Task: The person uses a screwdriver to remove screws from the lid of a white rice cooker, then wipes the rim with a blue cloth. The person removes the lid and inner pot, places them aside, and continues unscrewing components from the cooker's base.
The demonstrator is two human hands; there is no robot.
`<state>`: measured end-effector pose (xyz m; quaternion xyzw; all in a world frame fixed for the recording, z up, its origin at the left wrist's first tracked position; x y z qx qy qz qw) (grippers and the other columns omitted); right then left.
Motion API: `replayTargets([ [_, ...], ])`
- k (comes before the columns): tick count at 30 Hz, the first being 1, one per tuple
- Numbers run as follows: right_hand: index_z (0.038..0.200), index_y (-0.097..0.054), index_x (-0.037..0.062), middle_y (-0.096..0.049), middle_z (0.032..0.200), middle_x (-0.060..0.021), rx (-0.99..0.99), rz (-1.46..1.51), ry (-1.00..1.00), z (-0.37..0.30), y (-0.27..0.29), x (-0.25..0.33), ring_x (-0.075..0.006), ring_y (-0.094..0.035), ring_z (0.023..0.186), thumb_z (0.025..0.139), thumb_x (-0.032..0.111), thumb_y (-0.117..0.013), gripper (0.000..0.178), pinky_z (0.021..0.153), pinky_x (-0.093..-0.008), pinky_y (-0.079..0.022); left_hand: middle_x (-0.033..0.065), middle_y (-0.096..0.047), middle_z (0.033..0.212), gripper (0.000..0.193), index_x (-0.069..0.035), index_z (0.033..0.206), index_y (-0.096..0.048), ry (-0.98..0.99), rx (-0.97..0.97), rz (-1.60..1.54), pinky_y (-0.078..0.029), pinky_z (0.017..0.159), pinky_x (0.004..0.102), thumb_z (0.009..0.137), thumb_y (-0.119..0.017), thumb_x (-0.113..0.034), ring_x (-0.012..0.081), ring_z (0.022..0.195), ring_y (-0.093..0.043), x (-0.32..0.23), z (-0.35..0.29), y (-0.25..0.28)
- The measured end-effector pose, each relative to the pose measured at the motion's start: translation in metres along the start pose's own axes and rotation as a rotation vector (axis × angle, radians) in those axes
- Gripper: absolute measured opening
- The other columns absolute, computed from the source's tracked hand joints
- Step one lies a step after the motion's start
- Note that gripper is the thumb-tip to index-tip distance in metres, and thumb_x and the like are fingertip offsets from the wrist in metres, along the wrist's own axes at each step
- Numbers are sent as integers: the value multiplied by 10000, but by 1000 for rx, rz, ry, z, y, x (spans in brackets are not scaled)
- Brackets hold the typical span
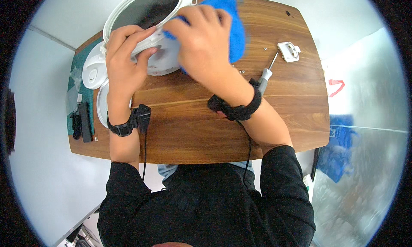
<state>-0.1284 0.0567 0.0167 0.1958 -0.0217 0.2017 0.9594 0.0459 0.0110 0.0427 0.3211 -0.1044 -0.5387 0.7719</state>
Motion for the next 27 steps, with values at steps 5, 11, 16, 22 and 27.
replayTargets([
  [5, 947, -747, 195, -667, 1045, -22, 1, 54, -52, 3, -5, -11, -291, -605, 1030, 725, -9, -644, 319, 912, -477, -393, 18, -654, 1048, 430, -123, 1118, -777, 21, -9, -19, -435, 900, 384, 706, -836, -16, 253, 997, -589, 3, 0, 1],
  [11, 976, -754, 194, -661, 1058, -37, 15, -17, -68, 3, -2, -11, -290, -603, 1042, 715, -32, -642, 363, 926, -484, -391, 59, -663, 1061, 446, -101, 1111, -782, 68, 29, -20, -474, 904, 362, 686, -834, 25, 255, 1008, -617, 5, 3, 4],
  [16, 1014, -758, 201, -664, 1084, -37, 46, 50, -74, 3, -6, -6, -292, -597, 1049, 733, -31, -632, 385, 963, -497, -382, 44, -666, 1043, 399, -93, 1079, -777, 99, 18, -73, -457, 920, 374, 699, -824, 21, 256, 1009, -613, 14, -1, 8],
  [22, 1007, -761, 199, -670, 1094, -28, 35, 8, -107, 5, -6, -19, -293, -597, 1052, 729, -34, -635, 384, 945, -501, -381, 73, -673, 1071, 414, -79, 1066, -776, 54, 21, -36, -493, 906, 348, 678, -822, 59, 252, 1016, -637, 17, 1, 10],
  [27, 1005, -762, 210, -663, 1097, -20, 67, 69, -38, 2, -6, 15, -291, -595, 1057, 715, -36, -645, 398, 946, -495, -379, 44, -668, 1033, 352, -96, 1013, -773, 144, 25, -144, -445, 942, 369, 688, -810, 34, 272, 1019, -615, 18, 0, 11],
])
Point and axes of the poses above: each hand's wrist, its own z-axis towards the middle knuckle, its own y-axis out of the back of the hand, x = y × z, the point moved 3 cm from there along z, towards the middle knuckle
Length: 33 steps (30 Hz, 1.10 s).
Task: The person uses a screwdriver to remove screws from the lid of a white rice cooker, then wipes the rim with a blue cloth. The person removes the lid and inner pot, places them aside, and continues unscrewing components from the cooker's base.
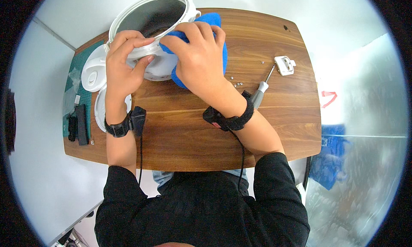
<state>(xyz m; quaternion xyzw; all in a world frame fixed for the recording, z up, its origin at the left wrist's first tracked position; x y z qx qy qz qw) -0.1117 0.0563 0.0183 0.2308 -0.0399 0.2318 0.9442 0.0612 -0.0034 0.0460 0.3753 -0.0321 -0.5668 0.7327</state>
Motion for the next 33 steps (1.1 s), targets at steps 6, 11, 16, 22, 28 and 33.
replayTargets([
  [6, 1051, -746, 190, -665, 1109, -29, 4, -35, -92, 4, 7, -23, -296, -592, 1073, 724, -55, -676, 414, 969, -488, -380, 43, -659, 1068, 358, -114, 1024, -772, -18, 13, -30, -438, 949, 377, 699, -809, 32, 275, 1031, -611, 3, 0, 3],
  [11, 1058, -724, 196, -659, 1096, -32, -2, -55, -88, 5, 7, -15, -286, -595, 1065, 736, -36, -659, 402, 950, -472, -382, 52, -644, 1081, 345, -102, 1014, -722, -49, 7, 72, -428, 944, 404, 701, -820, 8, 287, 1041, -601, -5, -2, 3],
  [16, 1001, -730, 213, -654, 1078, -23, -23, -33, 41, 3, 4, 14, -287, -603, 1041, 708, -7, -655, 374, 940, -472, -377, 63, -634, 1080, 366, -94, 1013, -670, -72, -33, 145, -397, 960, 423, 697, -841, -22, 296, 1044, -590, -16, -2, -10],
  [22, 949, -747, 200, -653, 1109, -18, -53, -50, -22, 3, 6, -22, -279, -603, 1043, 702, -36, -649, 356, 928, -466, -379, 56, -642, 1058, 359, -96, 1003, -664, -66, -52, 100, -380, 958, 413, 707, -864, -58, 289, 1057, -595, -5, -4, -14],
  [28, 940, -749, 193, -639, 1087, -38, -39, -4, 20, 4, 6, 8, -274, -603, 1042, 709, -25, -656, 332, 928, -472, -378, 60, -655, 1045, 360, -97, 994, -665, -72, -60, 113, -383, 953, 408, 701, -872, -66, 285, 1049, -603, -4, -2, -15],
  [33, 963, -758, 196, -643, 1079, -42, 4, 18, -22, 4, 8, -9, -290, -611, 1044, 702, -42, -647, 371, 950, -477, -380, 92, -676, 1005, 365, -57, 955, -643, -79, -55, 120, -496, 871, 393, 672, -870, -20, 309, 982, -650, -2, -1, -4],
])
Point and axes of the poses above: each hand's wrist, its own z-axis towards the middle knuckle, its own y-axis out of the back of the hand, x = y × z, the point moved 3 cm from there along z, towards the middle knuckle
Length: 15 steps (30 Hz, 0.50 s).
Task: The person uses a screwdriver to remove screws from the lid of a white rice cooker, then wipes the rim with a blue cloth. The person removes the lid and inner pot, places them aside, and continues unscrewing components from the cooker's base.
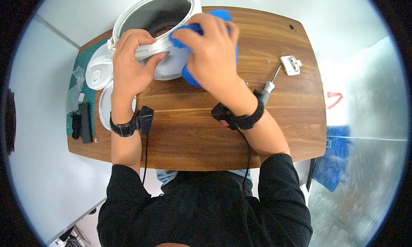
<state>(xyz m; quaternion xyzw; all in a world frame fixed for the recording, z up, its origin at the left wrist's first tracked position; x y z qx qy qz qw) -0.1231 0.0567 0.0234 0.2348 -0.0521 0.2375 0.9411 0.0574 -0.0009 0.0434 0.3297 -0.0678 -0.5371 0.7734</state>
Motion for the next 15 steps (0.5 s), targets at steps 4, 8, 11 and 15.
replayTargets([
  [4, 994, -763, 218, -643, 1102, -30, -26, -59, -57, 4, 13, -28, -272, -602, 1057, 683, -66, -696, 426, 944, -446, -374, 79, -665, 1010, 393, -84, 1032, -680, 105, 114, -24, -458, 899, 371, 687, -866, -63, 281, 978, -623, 5, 1, 14],
  [8, 991, -761, 211, -642, 1109, -33, -24, -61, -50, 5, 12, -26, -275, -603, 1044, 683, -57, -689, 414, 937, -447, -380, 48, -657, 1055, 504, -141, 1149, -710, 32, 175, 166, -378, 945, 362, 673, -870, -94, 253, 1035, -599, -16, 7, 22],
  [11, 988, -761, 205, -643, 1100, -38, -37, -41, -20, 3, 3, -16, -280, -606, 1030, 681, -53, -682, 409, 933, -458, -385, 29, -650, 1086, 529, -166, 1191, -716, -23, 171, 232, -349, 948, 363, 686, -852, -84, 244, 1058, -590, -29, 5, 15],
  [15, 979, -755, 199, -642, 1081, -45, -26, -12, 22, 0, 2, 5, -292, -607, 1014, 694, -51, -664, 390, 934, -476, -387, 10, -652, 1082, 482, -175, 1169, -725, -13, 132, 250, -352, 936, 379, 714, -828, -56, 235, 1049, -594, -26, 0, 3],
])
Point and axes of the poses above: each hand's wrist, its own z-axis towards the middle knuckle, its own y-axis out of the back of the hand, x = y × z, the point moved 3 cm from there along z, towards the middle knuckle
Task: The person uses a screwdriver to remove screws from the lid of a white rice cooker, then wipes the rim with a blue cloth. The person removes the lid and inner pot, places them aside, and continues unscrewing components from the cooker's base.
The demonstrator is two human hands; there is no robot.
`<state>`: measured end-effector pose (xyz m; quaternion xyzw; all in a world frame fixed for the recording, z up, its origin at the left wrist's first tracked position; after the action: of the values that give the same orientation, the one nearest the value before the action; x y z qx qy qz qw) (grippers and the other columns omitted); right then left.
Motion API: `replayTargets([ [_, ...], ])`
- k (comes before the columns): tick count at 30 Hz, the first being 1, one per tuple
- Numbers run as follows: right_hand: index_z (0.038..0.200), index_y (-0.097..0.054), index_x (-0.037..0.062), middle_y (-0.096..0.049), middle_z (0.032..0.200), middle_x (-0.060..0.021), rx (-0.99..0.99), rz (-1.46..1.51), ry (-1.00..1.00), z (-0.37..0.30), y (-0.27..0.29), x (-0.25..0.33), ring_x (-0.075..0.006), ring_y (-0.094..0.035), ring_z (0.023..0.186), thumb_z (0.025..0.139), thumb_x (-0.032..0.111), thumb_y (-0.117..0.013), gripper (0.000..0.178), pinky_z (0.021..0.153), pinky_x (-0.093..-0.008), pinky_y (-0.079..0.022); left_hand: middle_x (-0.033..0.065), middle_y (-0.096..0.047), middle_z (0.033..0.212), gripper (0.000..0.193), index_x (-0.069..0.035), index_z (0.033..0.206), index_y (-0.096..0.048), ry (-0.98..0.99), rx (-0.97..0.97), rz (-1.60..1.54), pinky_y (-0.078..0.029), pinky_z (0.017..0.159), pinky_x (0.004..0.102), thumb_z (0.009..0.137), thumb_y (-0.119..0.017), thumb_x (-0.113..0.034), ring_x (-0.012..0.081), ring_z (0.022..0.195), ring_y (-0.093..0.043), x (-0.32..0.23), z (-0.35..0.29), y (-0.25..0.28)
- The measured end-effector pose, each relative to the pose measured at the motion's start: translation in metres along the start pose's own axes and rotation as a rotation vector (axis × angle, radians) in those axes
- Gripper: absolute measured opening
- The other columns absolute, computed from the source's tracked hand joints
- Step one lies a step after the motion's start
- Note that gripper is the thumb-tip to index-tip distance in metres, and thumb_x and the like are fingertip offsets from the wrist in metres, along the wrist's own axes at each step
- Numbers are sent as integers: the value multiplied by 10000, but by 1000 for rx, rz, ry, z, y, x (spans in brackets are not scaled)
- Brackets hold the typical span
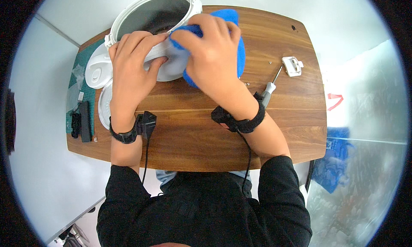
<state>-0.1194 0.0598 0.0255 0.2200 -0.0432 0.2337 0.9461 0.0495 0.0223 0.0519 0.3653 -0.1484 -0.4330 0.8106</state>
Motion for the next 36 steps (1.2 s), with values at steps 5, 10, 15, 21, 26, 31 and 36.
replayTargets([
  [5, 973, -749, 198, -632, 1087, -40, 38, 39, -5, 0, -2, 2, -294, -604, 1041, 703, -44, -659, 373, 949, -482, -379, -24, -651, 1035, 442, -180, 1115, -739, 21, -56, -75, -329, 931, 395, 710, -810, -17, 224, 1014, -594, 5, -1, -4],
  [10, 962, -754, 198, -639, 1090, -39, 20, -28, -67, -1, 1, -12, -296, -604, 1026, 693, -39, -664, 370, 937, -484, -383, -23, -650, 1029, 444, -181, 1106, -748, 20, -47, -100, -322, 921, 397, 706, -802, 4, 222, 1007, -594, 6, -1, -6],
  [15, 970, -764, 210, -644, 1071, -32, 7, 21, -3, -4, -4, 7, -294, -609, 1031, 708, -24, -662, 366, 943, -482, -385, -24, -655, 1038, 447, -192, 1112, -754, 39, -60, -110, -322, 920, 400, 707, -814, -14, 220, 1007, -594, 9, -1, -9],
  [21, 974, -767, 211, -643, 1077, -34, 46, -9, -54, -3, -1, -5, -291, -609, 1029, 705, -36, -654, 382, 936, -472, -381, -28, -666, 1052, 441, -200, 1116, -763, 53, -49, -138, -329, 941, 403, 717, -817, -21, 214, 1021, -600, 9, -2, -6],
  [26, 1058, -761, 186, -649, 1115, -45, 98, 23, -34, 1, 1, 0, -295, -610, 1091, 680, -93, -681, 477, 959, -453, -408, -29, -668, 1052, 420, -203, 1116, -768, 56, -50, -122, -333, 948, 397, 731, -817, -40, 211, 1013, -599, 11, -1, -6],
  [31, 1049, -758, 173, -649, 1130, -62, 129, -27, -116, 1, 8, -6, -299, -624, 1061, 707, -87, -695, 434, 935, -432, -425, -24, -677, 1047, 405, -204, 1117, -778, 49, -55, -151, -343, 944, 395, 741, -821, -62, 212, 992, -610, 11, -2, -6],
  [36, 1017, -759, 194, -643, 1098, -61, 152, 53, -58, 0, 6, -3, -319, -612, 1038, 693, -43, -697, 406, 907, -478, -416, -22, -685, 1030, 395, -201, 1118, -783, 34, -66, -155, -353, 923, 398, 747, -823, -73, 212, 967, -617, 13, -2, -6],
])
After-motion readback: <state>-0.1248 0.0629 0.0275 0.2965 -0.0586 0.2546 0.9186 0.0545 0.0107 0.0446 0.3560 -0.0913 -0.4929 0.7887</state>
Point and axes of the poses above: each hand's wrist, its own z-axis towards the middle knuckle, its own y-axis out of the back of the hand, x = y × z, the point moved 3 cm from there along z, towards the middle knuckle
